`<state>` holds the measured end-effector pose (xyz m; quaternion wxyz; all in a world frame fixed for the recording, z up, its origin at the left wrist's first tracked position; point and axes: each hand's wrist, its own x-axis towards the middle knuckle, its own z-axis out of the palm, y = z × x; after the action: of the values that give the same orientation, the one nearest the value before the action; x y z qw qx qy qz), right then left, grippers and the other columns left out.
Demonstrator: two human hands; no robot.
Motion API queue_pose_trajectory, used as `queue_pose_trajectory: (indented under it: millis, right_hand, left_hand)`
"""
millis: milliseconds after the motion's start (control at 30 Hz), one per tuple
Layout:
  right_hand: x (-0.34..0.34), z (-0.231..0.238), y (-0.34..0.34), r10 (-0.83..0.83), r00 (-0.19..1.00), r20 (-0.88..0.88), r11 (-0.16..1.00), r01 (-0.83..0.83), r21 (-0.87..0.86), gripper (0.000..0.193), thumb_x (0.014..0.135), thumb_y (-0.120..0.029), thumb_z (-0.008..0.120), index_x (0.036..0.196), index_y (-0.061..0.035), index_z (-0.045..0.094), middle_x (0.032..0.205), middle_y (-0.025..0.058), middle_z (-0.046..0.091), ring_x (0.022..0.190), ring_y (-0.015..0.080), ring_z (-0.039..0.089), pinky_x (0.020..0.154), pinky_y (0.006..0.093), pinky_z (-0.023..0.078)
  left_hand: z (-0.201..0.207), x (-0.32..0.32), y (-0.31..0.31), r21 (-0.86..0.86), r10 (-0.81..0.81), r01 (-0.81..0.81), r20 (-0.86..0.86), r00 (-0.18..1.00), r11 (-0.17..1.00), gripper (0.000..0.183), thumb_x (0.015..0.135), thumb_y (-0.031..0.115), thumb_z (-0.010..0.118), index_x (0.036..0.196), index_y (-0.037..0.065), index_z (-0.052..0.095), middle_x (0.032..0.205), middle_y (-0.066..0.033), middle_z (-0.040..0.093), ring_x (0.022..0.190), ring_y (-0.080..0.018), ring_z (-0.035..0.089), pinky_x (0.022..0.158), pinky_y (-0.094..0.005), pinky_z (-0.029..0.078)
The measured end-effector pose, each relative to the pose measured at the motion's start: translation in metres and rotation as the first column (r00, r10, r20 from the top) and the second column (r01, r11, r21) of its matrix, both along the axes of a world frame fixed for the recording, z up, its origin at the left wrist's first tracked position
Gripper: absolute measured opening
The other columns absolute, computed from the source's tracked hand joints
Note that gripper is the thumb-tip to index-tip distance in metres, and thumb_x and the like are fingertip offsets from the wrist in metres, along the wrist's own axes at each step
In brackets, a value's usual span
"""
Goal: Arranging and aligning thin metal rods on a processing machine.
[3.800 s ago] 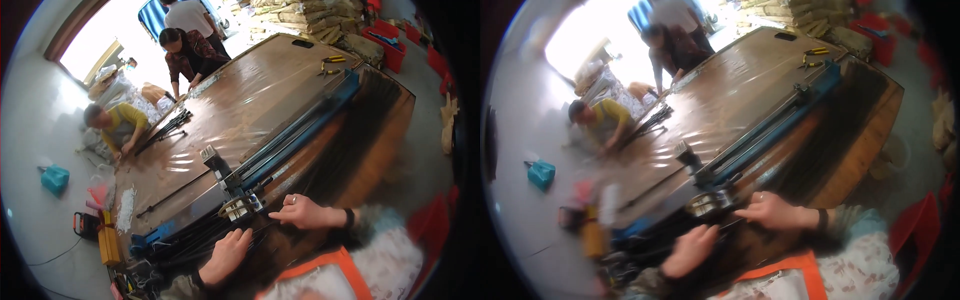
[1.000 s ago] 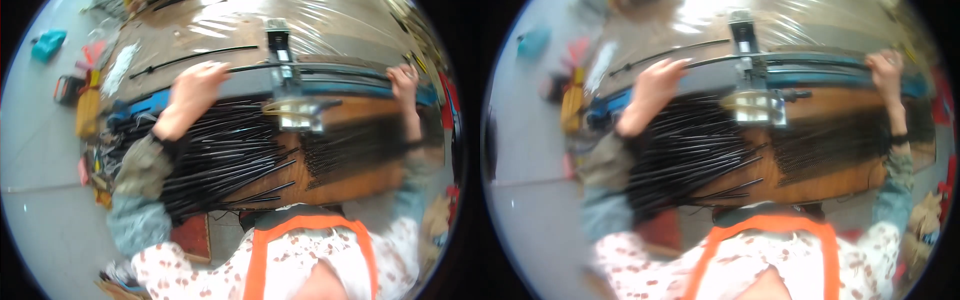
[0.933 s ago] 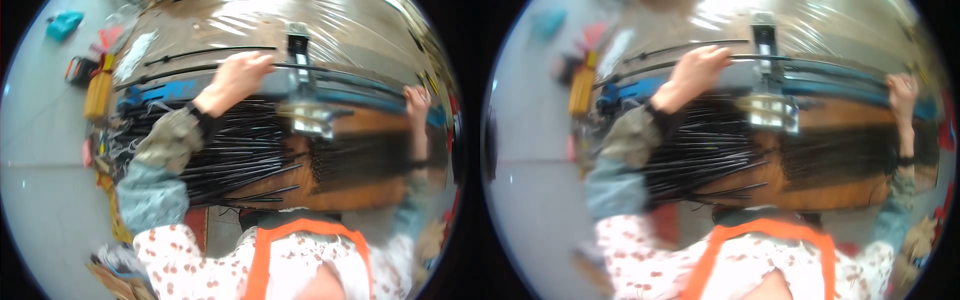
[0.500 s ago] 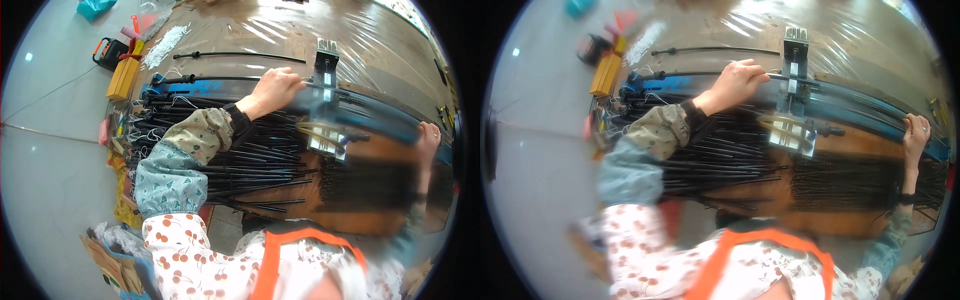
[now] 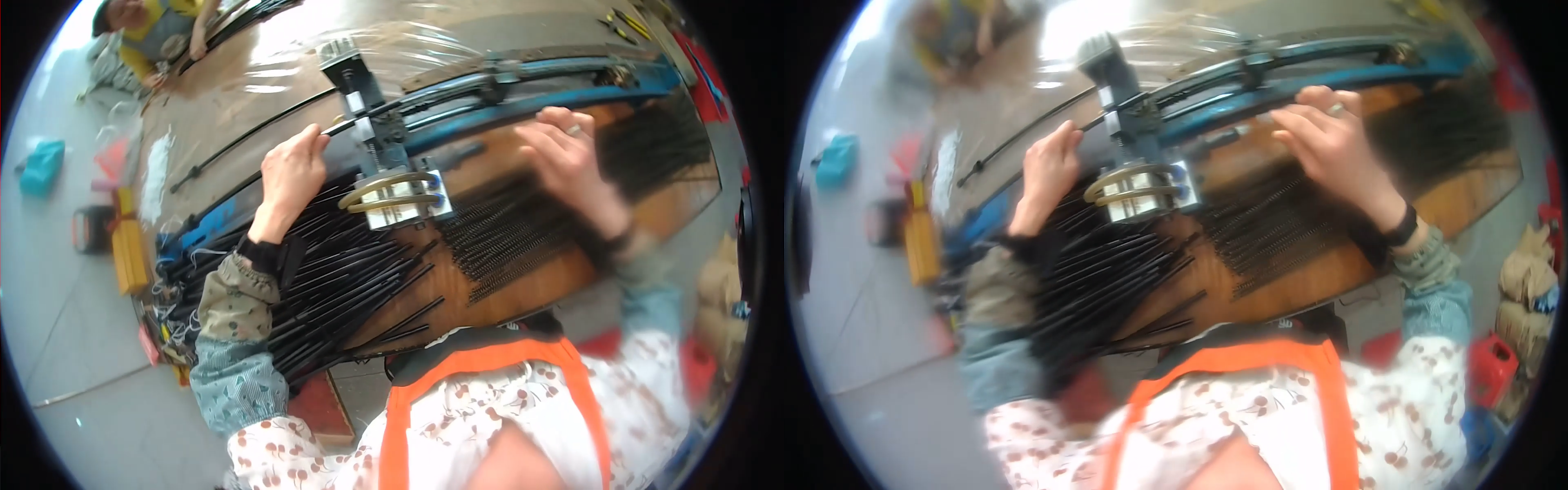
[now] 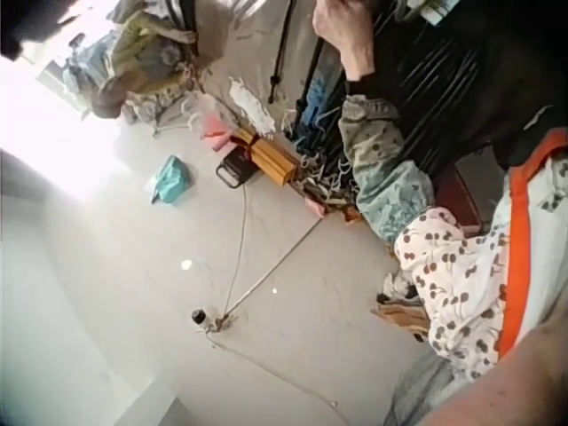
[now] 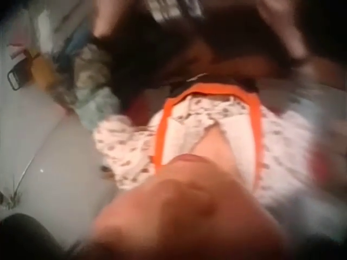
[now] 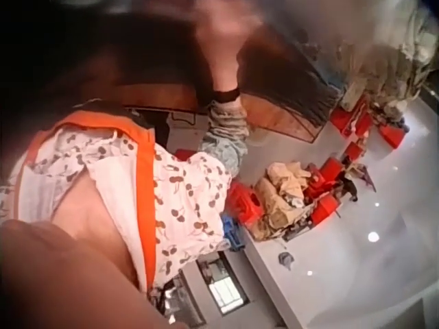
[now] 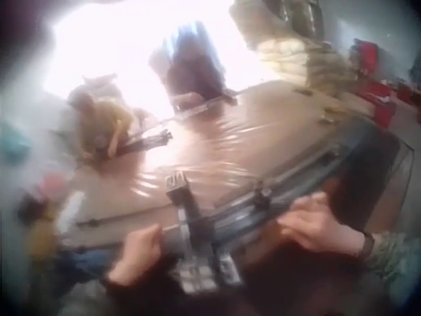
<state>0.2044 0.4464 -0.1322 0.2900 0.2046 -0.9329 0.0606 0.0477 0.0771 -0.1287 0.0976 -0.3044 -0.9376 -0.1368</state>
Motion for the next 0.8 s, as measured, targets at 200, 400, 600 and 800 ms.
queue_pose_trajectory:
  millis: [200,400,600,800]
  right_hand:
    - [-0.004,-0.014,-0.022,0.107,0.994,0.007,0.981,-0.104,-0.161,0.025,0.084,-0.016,0.07,0.107,-0.0066,0.068,0.091,0.0065,0.068,0.092,0.0244,0.062,0.084,0.0376,0.04]
    - [-0.02,-0.039,-0.039,0.338,0.926,0.17,0.836,-0.212,-0.506,0.021,0.085,-0.005,0.068,0.105,-0.0007,0.062,0.088,0.0167,0.062,0.083,0.0352,0.059,0.076,0.0409,0.049]
    - [-0.026,-0.029,-0.032,0.404,0.747,0.528,0.697,0.123,-0.706,0.034,0.084,-0.011,0.072,0.114,-0.0017,0.062,0.095,0.0123,0.065,0.088,0.032,0.063,0.08,0.0359,0.051]
    - [0.06,-0.072,-0.066,0.37,0.878,0.303,0.924,-0.316,-0.215,0.036,0.062,-0.016,0.083,0.089,-0.0099,0.06,0.083,0.0044,0.057,0.082,0.0253,0.057,0.077,0.0392,0.045]
  left_hand:
    - [0.003,0.005,0.004,-0.017,-0.009,0.009,0.023,1.0,1.0,0.018,0.097,0.023,0.056,0.087,0.008,0.056,0.079,-0.0183,0.064,0.079,-0.0434,0.061,0.065,-0.051,0.047]
    - [-0.001,0.007,0.006,-0.001,-0.002,0.002,-0.037,0.999,1.0,0.017,0.097,0.021,0.057,0.087,0.007,0.055,0.079,-0.0186,0.063,0.078,-0.0429,0.061,0.063,-0.0503,0.046]
    - [-0.002,-0.01,0.012,-0.065,-0.22,0.211,-0.314,0.924,0.975,0.011,0.095,0.018,0.06,0.091,0.009,0.056,0.076,-0.012,0.06,0.071,-0.0332,0.061,0.059,-0.0433,0.046]
    - [-0.027,-0.054,-0.083,-0.212,-0.229,0.134,-0.523,0.821,0.968,0.01,0.093,0.023,0.063,0.096,0.014,0.061,0.088,-0.0028,0.063,0.087,-0.023,0.062,0.073,-0.0385,0.046]
